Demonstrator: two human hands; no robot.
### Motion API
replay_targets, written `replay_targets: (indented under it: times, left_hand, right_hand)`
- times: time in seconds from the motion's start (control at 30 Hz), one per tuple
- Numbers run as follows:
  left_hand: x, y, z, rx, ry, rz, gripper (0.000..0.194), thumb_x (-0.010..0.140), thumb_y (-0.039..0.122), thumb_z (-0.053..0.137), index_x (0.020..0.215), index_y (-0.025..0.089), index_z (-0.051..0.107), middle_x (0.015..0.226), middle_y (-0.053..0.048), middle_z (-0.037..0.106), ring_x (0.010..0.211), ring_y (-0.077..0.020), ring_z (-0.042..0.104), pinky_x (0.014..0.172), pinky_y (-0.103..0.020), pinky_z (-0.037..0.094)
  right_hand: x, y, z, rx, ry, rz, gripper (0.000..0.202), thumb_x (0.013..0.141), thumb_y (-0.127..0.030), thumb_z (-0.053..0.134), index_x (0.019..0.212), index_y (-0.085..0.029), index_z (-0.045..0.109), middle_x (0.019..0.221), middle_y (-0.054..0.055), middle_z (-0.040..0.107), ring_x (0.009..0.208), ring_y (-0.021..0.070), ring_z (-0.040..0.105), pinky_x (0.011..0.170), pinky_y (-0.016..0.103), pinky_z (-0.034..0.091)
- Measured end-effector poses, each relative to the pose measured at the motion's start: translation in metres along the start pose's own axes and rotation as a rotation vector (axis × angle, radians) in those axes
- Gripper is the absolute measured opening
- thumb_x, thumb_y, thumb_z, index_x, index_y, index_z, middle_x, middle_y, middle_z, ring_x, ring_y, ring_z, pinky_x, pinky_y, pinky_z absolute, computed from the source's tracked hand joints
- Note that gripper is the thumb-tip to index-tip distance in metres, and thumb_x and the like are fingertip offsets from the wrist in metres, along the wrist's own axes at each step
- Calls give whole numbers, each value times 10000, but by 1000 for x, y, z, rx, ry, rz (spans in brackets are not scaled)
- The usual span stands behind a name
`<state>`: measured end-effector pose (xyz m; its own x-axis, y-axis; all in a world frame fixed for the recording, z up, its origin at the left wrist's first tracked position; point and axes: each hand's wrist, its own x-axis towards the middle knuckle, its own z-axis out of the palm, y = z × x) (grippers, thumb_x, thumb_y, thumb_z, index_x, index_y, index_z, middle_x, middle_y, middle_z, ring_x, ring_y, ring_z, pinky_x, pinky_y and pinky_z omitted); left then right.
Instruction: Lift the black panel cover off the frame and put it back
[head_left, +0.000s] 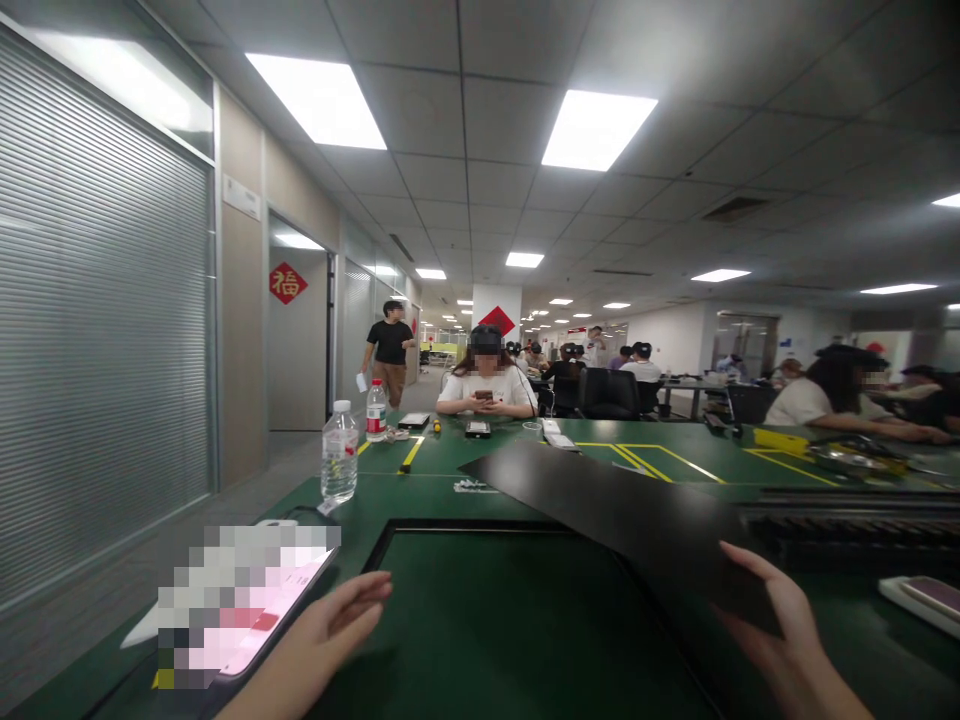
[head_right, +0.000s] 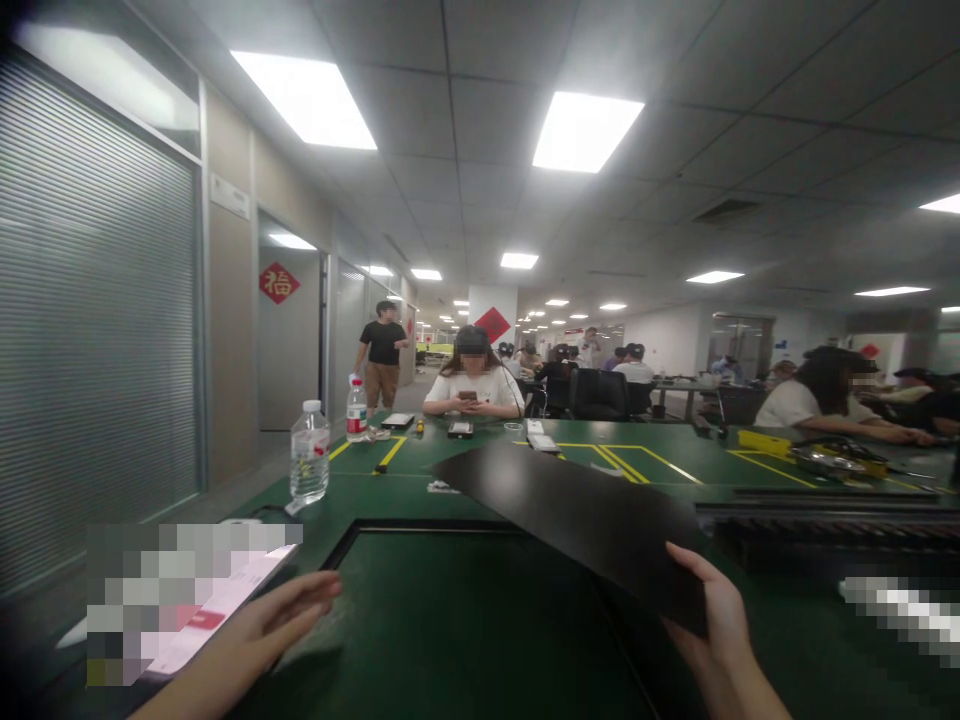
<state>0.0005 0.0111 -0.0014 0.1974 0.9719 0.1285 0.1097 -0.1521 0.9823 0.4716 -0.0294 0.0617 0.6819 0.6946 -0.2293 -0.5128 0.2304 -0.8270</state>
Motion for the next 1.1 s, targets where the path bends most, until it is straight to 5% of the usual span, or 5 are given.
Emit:
replay_targets:
  times: [0.27, 0.63, 0.87, 0.97, 1.1]
  left_hand:
    - [-3, 32, 6, -700, 44, -165, 746, 862, 433, 497, 1425, 11, 249, 1290, -235, 567, 1164, -276, 567, 1044, -373, 372]
    - [-15, 49, -1, -542, 88, -167, 434, 784, 334, 606, 1199, 205, 608, 1192, -37, 679, 1197, -262, 537, 934, -339, 463]
    - [-19, 57, -1, -624, 154, -190, 742, 775, 208, 615, 1442, 173, 292, 1065, -40, 731, 754, -213, 714, 654, -279, 527]
    - [-20, 58, -6, -698, 200, -183, 808, 773, 138, 615, 1465, 144, 199, 955, -26, 756, 567, -152, 681, 552, -238, 506]
    - [-20, 61, -10, -723, 224, -217, 752, 798, 201, 583, 1459, 143, 229, 937, -22, 766, 765, -214, 714, 749, -322, 538]
  right_hand:
    - [3, -3, -8, -78, -187, 286, 59, 664, -162, 584, 647, -174, 639, 558, 71, 668, 643, 257, 675, 752, 421, 542]
    - [-12, 8, -1, -158, -397, 485, 189, 689, -231, 594, 781, -101, 695, 679, 118, 709, 718, 266, 682, 779, 405, 513]
    - [-24, 23, 9, -294, -389, 406, 315, 648, -201, 636, 953, -128, 665, 636, 56, 689, 566, 210, 648, 672, 356, 520]
    - [-30, 29, 11, -347, -526, 366, 403, 652, -186, 634, 1054, -163, 638, 752, 59, 716, 612, 207, 662, 674, 354, 523]
    - [-36, 33, 12, -346, -736, 443, 378, 678, -157, 602, 1054, -156, 645, 910, 84, 722, 787, 216, 679, 785, 357, 505]
